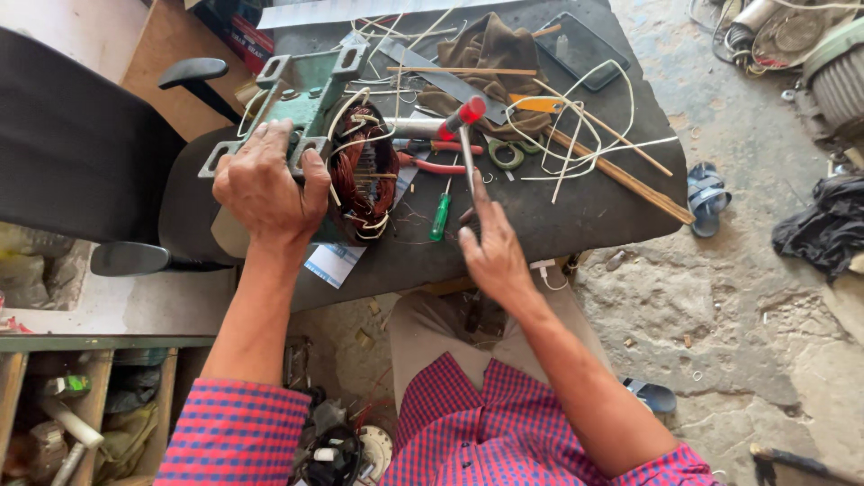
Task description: The person works on a disassembled motor stator, using a wooden stick to adjust copper windings and a rubber mallet to tap the component. The person repeatedly repositions the stator and uses the tools to manipulate the internal windings.
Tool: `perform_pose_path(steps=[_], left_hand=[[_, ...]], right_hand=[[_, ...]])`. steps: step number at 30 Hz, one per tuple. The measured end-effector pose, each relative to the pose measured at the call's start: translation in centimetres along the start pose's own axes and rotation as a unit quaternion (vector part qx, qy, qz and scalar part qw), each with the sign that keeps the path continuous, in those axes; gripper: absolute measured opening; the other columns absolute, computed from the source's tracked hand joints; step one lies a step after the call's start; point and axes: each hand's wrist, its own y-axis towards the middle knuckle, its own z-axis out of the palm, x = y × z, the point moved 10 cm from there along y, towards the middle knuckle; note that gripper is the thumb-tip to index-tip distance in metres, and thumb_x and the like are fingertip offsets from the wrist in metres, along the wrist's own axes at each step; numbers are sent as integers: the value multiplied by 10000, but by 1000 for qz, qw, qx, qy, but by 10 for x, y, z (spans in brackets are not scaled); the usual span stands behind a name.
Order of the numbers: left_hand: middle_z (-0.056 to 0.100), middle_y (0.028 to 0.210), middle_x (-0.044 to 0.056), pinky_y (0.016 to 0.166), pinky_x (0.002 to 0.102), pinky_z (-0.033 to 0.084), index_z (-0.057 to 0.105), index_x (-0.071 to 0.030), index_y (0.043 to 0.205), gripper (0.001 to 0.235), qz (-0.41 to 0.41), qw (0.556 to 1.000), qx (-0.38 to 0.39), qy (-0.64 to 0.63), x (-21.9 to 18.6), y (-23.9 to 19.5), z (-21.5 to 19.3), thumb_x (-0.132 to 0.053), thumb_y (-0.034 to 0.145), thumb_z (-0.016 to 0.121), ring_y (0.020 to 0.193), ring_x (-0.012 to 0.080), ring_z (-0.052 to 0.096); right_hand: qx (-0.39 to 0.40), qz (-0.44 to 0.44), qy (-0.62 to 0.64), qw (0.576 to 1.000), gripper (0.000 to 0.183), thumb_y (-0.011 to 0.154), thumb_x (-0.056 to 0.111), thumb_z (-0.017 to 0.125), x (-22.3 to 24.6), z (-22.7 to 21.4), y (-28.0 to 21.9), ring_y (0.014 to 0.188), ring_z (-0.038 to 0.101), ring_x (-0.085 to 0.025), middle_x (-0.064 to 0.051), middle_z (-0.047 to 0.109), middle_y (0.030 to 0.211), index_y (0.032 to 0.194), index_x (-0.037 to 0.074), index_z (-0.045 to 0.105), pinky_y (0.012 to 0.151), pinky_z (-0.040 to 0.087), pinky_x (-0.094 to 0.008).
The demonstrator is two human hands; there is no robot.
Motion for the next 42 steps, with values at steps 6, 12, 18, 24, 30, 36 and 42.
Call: perform_pose_path(steps=[6, 12, 18, 24, 30, 36, 42], left_hand=[[749, 1100, 225, 895, 463, 495, 745, 41, 1160, 509, -15, 994, 42, -99, 21, 14, 8, -397, 954, 588, 983, 385, 711], [754, 1136, 214, 953, 453, 482, 744, 34, 1184, 504, 4, 989, 17, -149, 22, 20, 5, -388, 950, 599, 1044, 360, 728], [757, 1132, 219, 958, 459, 471, 749, 35, 1167, 502, -15, 990, -3, -141, 25, 13, 3, -380, 920, 612, 1036, 370, 717], [761, 1105, 208, 929, 462, 467, 753, 38, 1132, 499, -26, 991, -19, -131, 25, 9, 0, -388, 908, 619, 1025, 352, 717], [767, 1095, 197, 916, 454, 471, 761, 34, 1103, 498, -34, 992, -22, -119, 27, 10, 4, -397, 890, 630, 1012, 335, 715], [770, 1073, 189, 907, 456, 477, 760, 39, 1080, 488, -32, 990, -41, -130, 25, 12, 1, -388, 871, 652, 1008, 316, 725], [774, 1066, 185, 886, 450, 485, 762, 32, 1055, 467, -38, 990, -56, -125, 26, 9, -4, -380, 856, 675, 990, 320, 727]], right_hand=[[66, 30, -164, 984, 716, 932, 73, 565, -14, -25, 19, 918, 639, -401, -184, 599, 1118, 1607, 190, 358, 803, 524, -507], [58, -51, -321, 944, 488, 943, 62, 597, -1, -36, 46, 957, 658, -364, -149, 638, 1204, 1414, 188, 618, 765, 560, -486], [43, -205, -286, 935, 277, 871, 102, 689, 37, 3, 57, 1076, 652, -316, -67, 679, 1179, 1141, 136, 737, 898, 539, -450], [128, -238, -190, 944, 288, 852, 107, 706, 54, 69, 72, 1047, 642, -317, -85, 681, 1125, 1137, 113, 747, 914, 531, -438], [149, -184, -115, 965, 255, 854, 172, 752, 50, 105, 82, 982, 635, -385, -164, 640, 1086, 1084, 62, 743, 831, 518, -485], [122, -156, -71, 978, 166, 906, 177, 748, 34, 94, 82, 915, 684, -367, -159, 693, 977, 975, 28, 724, 821, 528, -451], [54, -110, -61, 991, 147, 946, 157, 726, 8, 54, 85, 852, 731, -340, -168, 746, 939, 990, 17, 718, 781, 558, -427]])
